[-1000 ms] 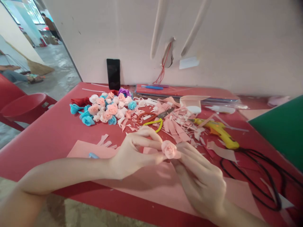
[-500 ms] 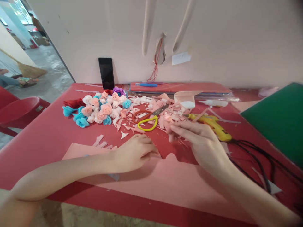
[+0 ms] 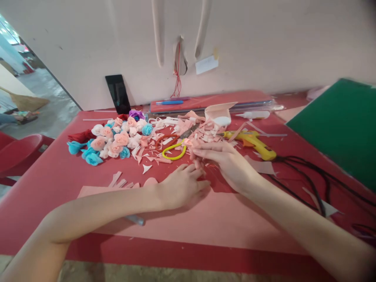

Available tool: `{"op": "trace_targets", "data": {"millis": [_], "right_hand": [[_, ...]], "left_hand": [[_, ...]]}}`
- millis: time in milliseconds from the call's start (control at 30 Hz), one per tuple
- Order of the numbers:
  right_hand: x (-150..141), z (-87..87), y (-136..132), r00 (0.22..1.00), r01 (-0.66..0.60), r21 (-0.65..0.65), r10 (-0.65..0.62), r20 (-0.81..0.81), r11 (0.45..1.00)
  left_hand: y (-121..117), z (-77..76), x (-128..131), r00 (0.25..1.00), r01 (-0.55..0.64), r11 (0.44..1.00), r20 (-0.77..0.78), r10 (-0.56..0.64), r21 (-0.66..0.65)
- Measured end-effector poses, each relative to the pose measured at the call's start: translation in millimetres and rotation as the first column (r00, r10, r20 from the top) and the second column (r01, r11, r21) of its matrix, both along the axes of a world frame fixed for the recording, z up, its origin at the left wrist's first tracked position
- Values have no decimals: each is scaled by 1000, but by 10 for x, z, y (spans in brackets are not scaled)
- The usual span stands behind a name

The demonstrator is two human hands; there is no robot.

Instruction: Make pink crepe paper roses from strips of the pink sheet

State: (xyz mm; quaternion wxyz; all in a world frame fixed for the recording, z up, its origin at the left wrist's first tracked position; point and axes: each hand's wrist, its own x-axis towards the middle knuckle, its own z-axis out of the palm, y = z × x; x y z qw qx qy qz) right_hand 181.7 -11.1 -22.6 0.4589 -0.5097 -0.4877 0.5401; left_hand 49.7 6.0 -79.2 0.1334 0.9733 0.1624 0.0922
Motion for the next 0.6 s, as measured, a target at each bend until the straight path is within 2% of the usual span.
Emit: {"op": "trace_targets", "data": {"millis": [200,367,533,600], "right_hand": [[-4,0,16,1000,-7,39,8,-5,999],[2,-37,29,999,-38,106,36,21,994],[15,-45,37,992,-82,254,55,112,964],[21,-39,35,987,-95,329,46,153,940]], "left_hand": [[42,11,-28,999,26,998,49,-23,-59],[36,-17,-25,996,6,998,91,0,-61],[3,-44,-36,987,14,999,159,-21,49],[9,-49,-32,989,42,995,140,-54,92]]}}
